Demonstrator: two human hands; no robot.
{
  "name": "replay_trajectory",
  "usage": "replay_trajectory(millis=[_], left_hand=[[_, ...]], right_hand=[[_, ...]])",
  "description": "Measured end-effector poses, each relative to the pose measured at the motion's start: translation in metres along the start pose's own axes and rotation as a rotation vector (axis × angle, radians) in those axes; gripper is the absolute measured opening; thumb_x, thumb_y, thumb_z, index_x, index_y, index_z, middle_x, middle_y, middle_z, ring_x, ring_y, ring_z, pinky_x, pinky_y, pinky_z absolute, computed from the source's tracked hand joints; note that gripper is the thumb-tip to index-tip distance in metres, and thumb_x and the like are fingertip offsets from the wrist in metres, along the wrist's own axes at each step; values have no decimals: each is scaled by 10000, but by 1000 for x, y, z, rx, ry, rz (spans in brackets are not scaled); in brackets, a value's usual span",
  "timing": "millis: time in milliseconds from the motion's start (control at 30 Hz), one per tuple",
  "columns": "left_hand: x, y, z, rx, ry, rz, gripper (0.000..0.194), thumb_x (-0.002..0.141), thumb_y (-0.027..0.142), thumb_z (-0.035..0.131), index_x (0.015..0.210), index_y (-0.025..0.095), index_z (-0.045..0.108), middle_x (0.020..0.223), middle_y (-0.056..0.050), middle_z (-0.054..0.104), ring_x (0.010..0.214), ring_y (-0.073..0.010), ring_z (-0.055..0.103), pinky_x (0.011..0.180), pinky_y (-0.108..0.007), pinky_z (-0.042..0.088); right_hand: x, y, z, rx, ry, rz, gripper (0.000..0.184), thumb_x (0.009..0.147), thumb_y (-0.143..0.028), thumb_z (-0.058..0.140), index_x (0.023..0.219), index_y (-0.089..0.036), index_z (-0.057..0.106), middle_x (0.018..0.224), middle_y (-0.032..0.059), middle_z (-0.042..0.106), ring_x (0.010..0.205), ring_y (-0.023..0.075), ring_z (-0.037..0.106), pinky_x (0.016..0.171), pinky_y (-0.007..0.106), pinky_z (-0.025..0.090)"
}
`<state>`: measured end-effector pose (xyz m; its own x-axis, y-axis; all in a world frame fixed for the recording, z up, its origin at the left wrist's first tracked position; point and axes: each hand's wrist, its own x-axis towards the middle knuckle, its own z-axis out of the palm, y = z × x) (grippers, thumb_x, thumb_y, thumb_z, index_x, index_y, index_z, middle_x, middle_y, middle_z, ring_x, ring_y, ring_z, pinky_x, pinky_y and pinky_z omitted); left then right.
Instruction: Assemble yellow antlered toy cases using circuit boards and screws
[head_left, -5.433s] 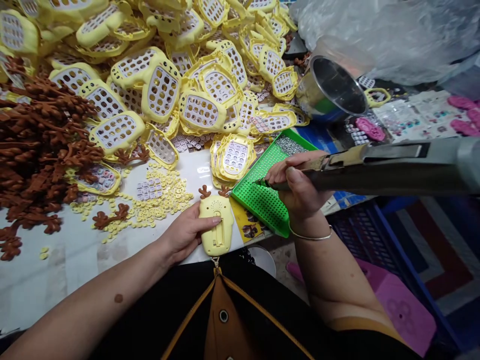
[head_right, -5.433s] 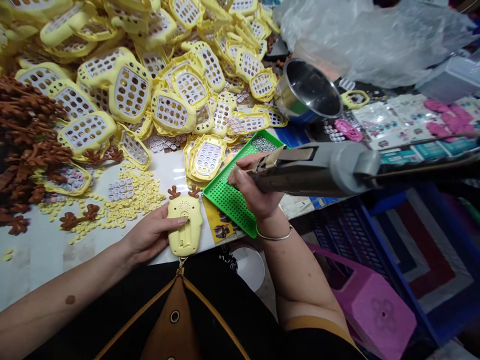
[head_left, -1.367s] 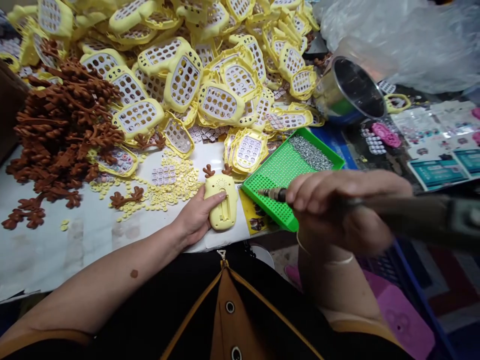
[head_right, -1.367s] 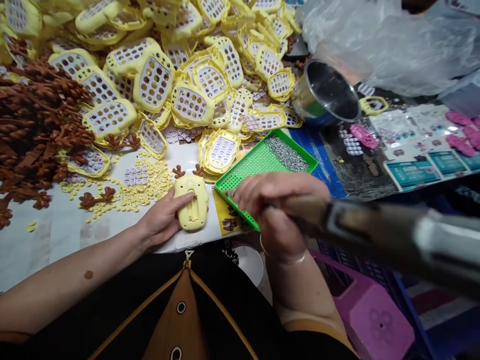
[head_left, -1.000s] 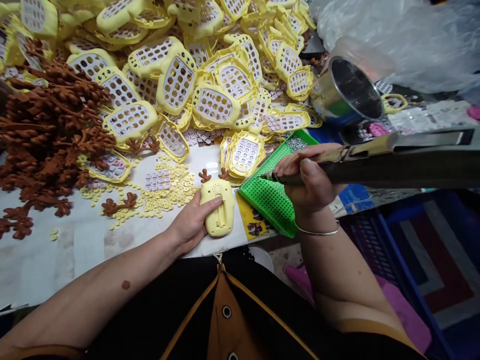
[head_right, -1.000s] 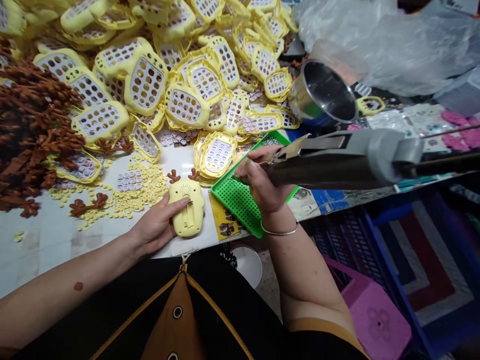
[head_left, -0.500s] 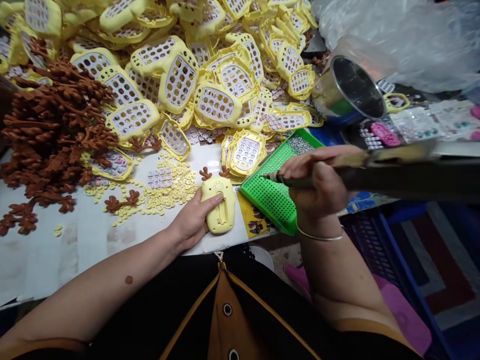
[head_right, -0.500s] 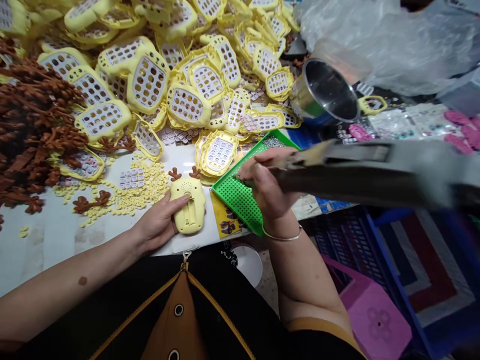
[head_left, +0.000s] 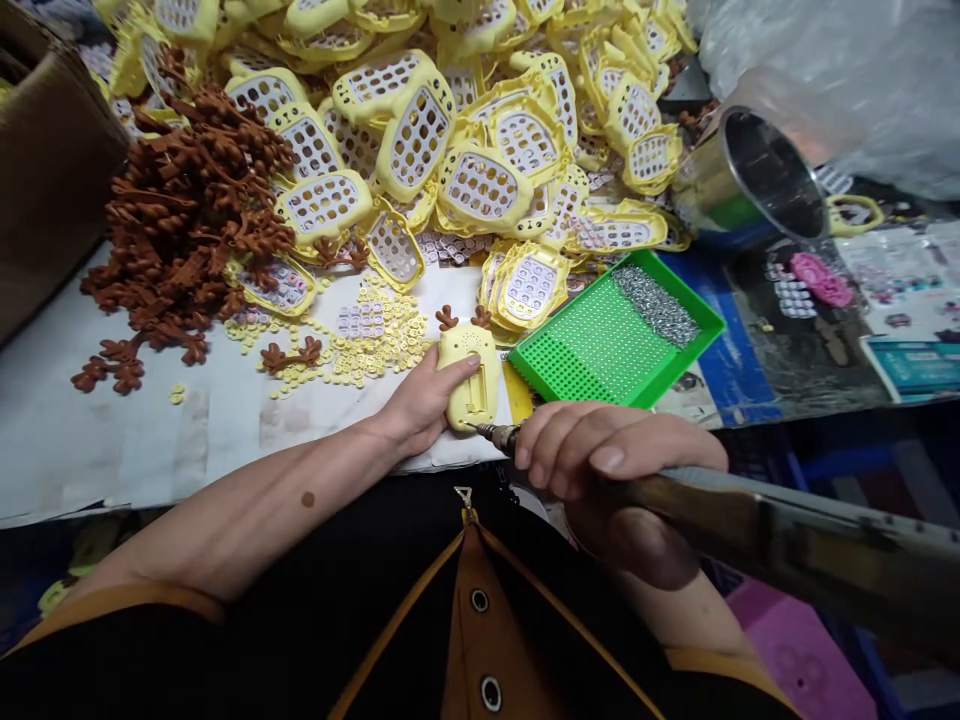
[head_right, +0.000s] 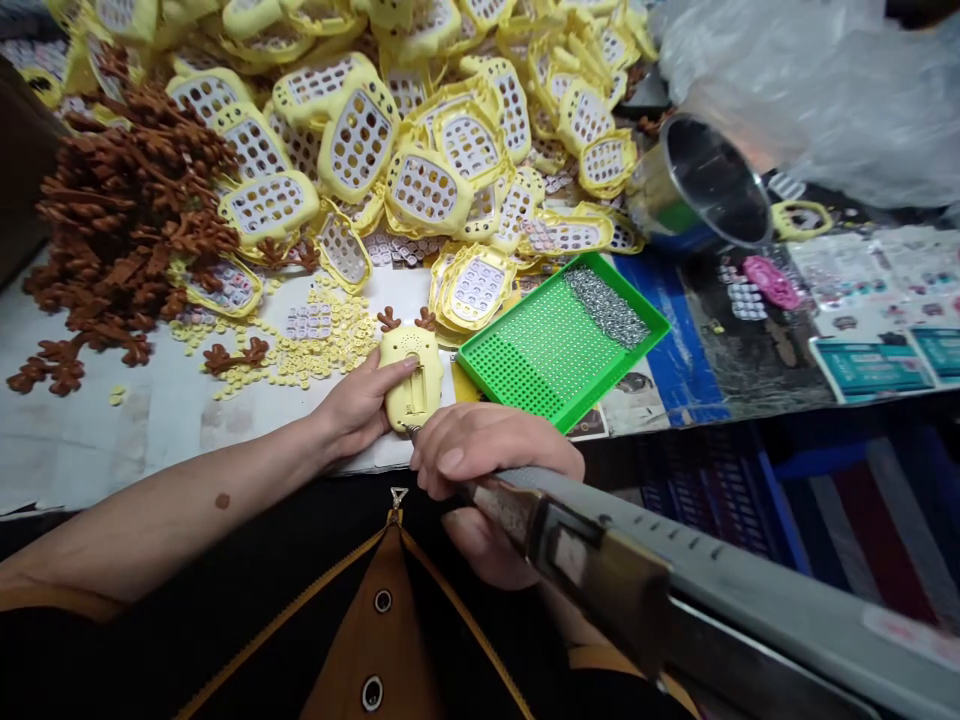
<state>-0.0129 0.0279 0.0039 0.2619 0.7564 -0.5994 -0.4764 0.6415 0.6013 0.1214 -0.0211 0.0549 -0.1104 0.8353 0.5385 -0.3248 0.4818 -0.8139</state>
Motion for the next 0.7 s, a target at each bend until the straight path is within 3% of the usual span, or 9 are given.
replay_trajectory(millis=[167, 300, 400, 700], left_hand=[[0, -1, 1, -28, 32, 14, 334, 807, 148, 648, 1114, 193, 523, 954, -64, 701, 865, -201, 680, 865, -402, 545], [0, -3, 0, -35, 25, 17, 346, 799, 147, 647, 1119, 194, 523, 948, -70, 699, 842, -200, 680, 871, -410, 534], [1, -3, -1, -36, 4, 18, 349, 800, 146, 642, 1123, 192, 518, 966, -76, 702, 825, -198, 681, 858, -400, 533], [0, -3, -4, -28, -31, 19, 365, 813, 169, 641, 1151, 200, 508, 960, -67, 690, 810, -181, 668, 762, -329, 538]], right_hand=[[-1, 10, 8, -2, 28, -8, 144, 816, -282, 658, 947, -220, 664, 576, -31, 572, 500, 132, 598, 499, 297, 538], [-1, 14, 14, -47, -45, 12, 58, 798, -256, 677, 813, -228, 629, 552, -34, 578, 495, 134, 595, 507, 294, 539], [0, 16, 17, -57, -91, 63, 120, 780, -260, 694, 722, -226, 595, 548, -36, 572, 513, 137, 601, 527, 297, 537], [5, 22, 16, 7, -63, 45, 126, 796, -268, 657, 728, -226, 559, 523, -45, 531, 451, 122, 549, 461, 275, 504]])
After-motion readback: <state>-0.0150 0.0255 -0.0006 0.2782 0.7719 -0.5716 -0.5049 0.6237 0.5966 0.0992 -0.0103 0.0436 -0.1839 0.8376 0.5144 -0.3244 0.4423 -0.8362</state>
